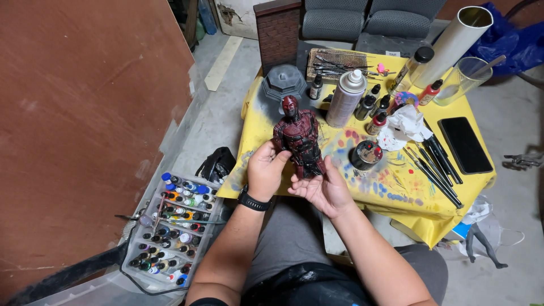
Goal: Inspecting a red figurine by rotating it and then applying a spray coating at a workspace.
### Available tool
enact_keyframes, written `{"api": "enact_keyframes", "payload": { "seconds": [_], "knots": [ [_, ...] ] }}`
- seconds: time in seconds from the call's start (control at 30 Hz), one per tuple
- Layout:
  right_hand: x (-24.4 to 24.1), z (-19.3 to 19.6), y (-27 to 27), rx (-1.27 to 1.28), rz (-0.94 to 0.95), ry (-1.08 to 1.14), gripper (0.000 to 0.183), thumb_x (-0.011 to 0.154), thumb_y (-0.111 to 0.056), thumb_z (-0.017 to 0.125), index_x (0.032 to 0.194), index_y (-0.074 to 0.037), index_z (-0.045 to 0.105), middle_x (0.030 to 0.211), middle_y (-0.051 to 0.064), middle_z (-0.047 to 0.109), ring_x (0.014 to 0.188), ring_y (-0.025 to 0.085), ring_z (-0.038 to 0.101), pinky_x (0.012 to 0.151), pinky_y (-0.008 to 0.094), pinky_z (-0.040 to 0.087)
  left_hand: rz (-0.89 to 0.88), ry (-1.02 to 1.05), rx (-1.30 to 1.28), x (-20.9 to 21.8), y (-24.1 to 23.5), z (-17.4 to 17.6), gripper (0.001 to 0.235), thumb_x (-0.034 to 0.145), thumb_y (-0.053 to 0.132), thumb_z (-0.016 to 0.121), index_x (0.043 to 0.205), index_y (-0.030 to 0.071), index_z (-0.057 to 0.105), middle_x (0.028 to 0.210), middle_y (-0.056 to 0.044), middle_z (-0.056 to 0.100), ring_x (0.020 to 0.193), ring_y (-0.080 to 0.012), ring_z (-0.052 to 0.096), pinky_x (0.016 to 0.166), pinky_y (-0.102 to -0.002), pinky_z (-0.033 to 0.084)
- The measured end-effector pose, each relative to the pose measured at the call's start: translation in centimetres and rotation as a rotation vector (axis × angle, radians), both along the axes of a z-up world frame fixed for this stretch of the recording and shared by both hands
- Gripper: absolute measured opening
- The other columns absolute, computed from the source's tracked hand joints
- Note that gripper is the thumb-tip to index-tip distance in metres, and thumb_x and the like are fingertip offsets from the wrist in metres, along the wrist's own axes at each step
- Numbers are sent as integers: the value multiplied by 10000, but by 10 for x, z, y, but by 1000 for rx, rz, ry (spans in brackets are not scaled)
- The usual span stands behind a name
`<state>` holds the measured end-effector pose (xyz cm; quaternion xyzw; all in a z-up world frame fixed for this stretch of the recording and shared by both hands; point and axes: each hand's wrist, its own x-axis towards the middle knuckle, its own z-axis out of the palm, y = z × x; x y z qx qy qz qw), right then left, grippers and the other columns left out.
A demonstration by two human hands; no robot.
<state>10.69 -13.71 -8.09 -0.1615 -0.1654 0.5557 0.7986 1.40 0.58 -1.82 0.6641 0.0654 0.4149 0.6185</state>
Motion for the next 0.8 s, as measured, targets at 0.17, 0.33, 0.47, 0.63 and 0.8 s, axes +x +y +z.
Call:
{"api": "enact_keyframes", "payload": {
  "seconds": [0.17, 0.33, 0.47, 0.63, 0.8],
  "knots": [
    [1, -15, 1, -114, -285, -320, 687, 1029, -580, 377, 1374, -12, 550, 1132, 281, 720, 953, 377, 760, 904, 576, 602, 64, 25, -30, 7, 6, -18, 177, 952, 73, 742, 1124, 37, 719, 884, -32, 785, 846, -20, 622, 792, -250, 577],
    [-5, -3, 2, -260, -647, -751, 872, 880, -37, 755, 1588, -57, 246, 980, 87, 576, 826, 244, 752, 839, 355, 650, 139, 44, 0, 8, 0, -14, 205, 930, 61, 772, 1123, 11, 724, 890, -53, 792, 828, -48, 667, 793, -266, 590],
    [-12, 36, 6, -669, -708, -863, 864, 760, -95, 894, 1496, -105, 443, 1002, 84, 654, 713, 119, 709, 717, 243, 628, 270, 105, 90, 7, -6, -11, 237, 899, 83, 803, 1124, 34, 748, 907, -73, 803, 841, -127, 746, 781, -311, 612],
    [-9, 34, 14, -818, -794, -1025, 722, 709, -238, 958, 1339, -84, 643, 1061, 83, 647, 717, 174, 728, 667, 286, 629, 403, 122, 272, 4, -3, -11, 292, 858, 172, 856, 1116, 69, 765, 907, -85, 794, 866, -229, 768, 774, -356, 616],
    [-1, 32, 13, -849, -781, -1060, 696, 670, -198, 962, 1285, -56, 668, 980, 81, 613, 715, 175, 712, 670, 299, 617, 452, 116, 513, -3, 0, -5, 347, 828, 273, 880, 1115, 116, 766, 897, -59, 770, 862, -273, 749, 780, -388, 608]
  ]
}}
